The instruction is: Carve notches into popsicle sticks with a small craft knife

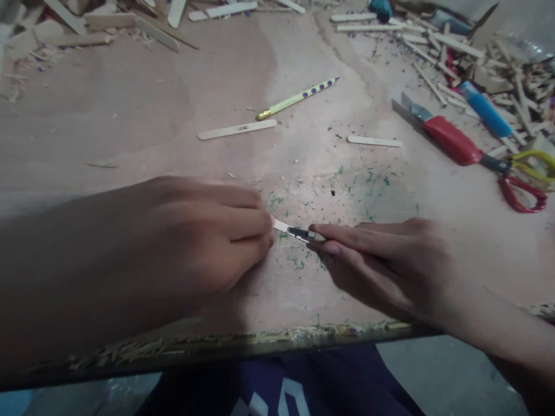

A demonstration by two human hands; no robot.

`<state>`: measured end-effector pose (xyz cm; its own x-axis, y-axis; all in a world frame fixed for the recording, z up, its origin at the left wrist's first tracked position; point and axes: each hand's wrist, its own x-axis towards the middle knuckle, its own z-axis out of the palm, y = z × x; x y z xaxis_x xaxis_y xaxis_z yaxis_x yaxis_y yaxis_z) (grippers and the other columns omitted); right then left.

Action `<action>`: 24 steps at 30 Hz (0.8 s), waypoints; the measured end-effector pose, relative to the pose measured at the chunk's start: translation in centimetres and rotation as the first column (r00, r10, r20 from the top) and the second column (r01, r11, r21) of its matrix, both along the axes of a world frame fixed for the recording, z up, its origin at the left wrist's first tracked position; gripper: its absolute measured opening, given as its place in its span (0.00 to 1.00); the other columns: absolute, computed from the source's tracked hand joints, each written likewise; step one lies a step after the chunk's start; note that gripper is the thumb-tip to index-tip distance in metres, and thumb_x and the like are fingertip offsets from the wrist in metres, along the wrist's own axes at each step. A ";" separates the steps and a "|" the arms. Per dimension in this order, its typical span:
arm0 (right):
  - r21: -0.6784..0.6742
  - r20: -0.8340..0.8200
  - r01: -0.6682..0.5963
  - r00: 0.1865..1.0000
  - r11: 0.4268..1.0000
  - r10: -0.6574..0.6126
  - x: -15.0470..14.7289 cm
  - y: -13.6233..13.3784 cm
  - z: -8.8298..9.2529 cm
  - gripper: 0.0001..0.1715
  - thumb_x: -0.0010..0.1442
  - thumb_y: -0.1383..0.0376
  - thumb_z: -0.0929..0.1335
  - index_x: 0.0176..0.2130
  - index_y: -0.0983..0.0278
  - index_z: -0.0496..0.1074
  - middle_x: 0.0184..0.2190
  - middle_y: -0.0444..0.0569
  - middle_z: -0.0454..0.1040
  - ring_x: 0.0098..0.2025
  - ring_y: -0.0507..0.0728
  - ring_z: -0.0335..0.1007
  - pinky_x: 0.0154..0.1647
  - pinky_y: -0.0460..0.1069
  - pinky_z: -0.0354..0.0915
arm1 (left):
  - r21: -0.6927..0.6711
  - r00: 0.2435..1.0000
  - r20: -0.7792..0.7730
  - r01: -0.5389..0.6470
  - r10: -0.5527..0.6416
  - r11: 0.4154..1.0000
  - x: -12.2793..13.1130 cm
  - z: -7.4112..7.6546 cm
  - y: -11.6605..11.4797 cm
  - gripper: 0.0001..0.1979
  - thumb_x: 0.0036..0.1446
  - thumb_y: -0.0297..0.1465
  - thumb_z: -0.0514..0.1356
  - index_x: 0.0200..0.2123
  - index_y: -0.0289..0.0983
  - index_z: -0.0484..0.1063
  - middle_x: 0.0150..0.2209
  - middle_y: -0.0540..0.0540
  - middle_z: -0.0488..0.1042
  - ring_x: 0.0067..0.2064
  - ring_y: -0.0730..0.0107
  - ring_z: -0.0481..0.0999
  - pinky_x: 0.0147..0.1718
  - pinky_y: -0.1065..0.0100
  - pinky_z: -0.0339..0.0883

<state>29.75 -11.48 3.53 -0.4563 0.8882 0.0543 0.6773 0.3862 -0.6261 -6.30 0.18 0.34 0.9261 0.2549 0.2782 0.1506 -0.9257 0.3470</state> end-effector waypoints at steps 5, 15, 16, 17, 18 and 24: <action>0.028 0.003 0.010 1.000 1.000 -0.010 0.6 0.1 0.0 0.15 0.94 0.63 0.73 0.65 0.62 0.92 0.44 0.52 0.97 0.31 0.56 0.92 0.28 0.50 0.81 | 0.052 0.994 0.023 0.101 -0.103 0.993 1.4 0.7 0.2 0.18 0.85 0.25 0.56 0.60 0.42 0.86 0.56 0.47 0.92 0.52 0.58 0.91 0.45 0.57 0.86; 0.018 -0.007 -0.016 1.000 1.000 0.016 -0.1 -0.1 -0.2 0.18 0.95 0.62 0.72 0.68 0.69 0.90 0.39 0.49 0.93 0.27 0.52 0.86 0.31 0.47 0.81 | -0.057 0.994 0.037 0.105 -0.103 0.993 2.2 1.1 0.2 0.27 0.92 0.29 0.47 0.53 0.45 0.88 0.47 0.53 0.88 0.49 0.62 0.90 0.55 0.60 0.89; 0.009 -0.011 -0.014 1.000 1.000 0.014 0.0 -0.1 -0.2 0.18 0.94 0.63 0.72 0.68 0.69 0.90 0.39 0.49 0.93 0.27 0.53 0.86 0.31 0.47 0.81 | -0.088 0.994 0.024 0.105 -0.103 0.991 2.3 1.2 0.2 0.28 0.91 0.28 0.46 0.54 0.45 0.89 0.46 0.54 0.88 0.50 0.63 0.91 0.58 0.60 0.90; 0.006 -0.019 -0.011 1.000 1.000 0.011 0.1 -0.1 -0.3 0.17 0.94 0.63 0.73 0.67 0.68 0.91 0.38 0.49 0.93 0.28 0.53 0.86 0.31 0.48 0.81 | -0.111 0.995 0.012 0.101 -0.100 0.989 2.4 1.3 0.1 0.29 0.91 0.28 0.46 0.55 0.46 0.89 0.46 0.55 0.88 0.49 0.64 0.91 0.60 0.60 0.90; 0.007 -0.028 -0.009 1.000 1.000 0.009 0.2 -0.1 -0.4 0.16 0.93 0.64 0.73 0.67 0.67 0.91 0.39 0.49 0.93 0.28 0.54 0.87 0.31 0.48 0.82 | -0.127 0.995 0.002 0.098 -0.098 0.987 2.5 1.4 0.1 0.29 0.90 0.27 0.46 0.56 0.46 0.90 0.46 0.55 0.88 0.49 0.64 0.92 0.61 0.60 0.90; 0.026 -0.032 -0.014 0.999 1.000 0.015 0.1 0.0 -0.9 0.17 0.93 0.65 0.73 0.66 0.71 0.91 0.42 0.52 0.95 0.31 0.54 0.90 0.33 0.48 0.83 | -0.083 0.995 0.034 0.094 -0.091 0.992 2.0 1.3 0.1 0.26 0.87 0.26 0.50 0.59 0.44 0.91 0.46 0.54 0.88 0.47 0.65 0.92 0.55 0.60 0.90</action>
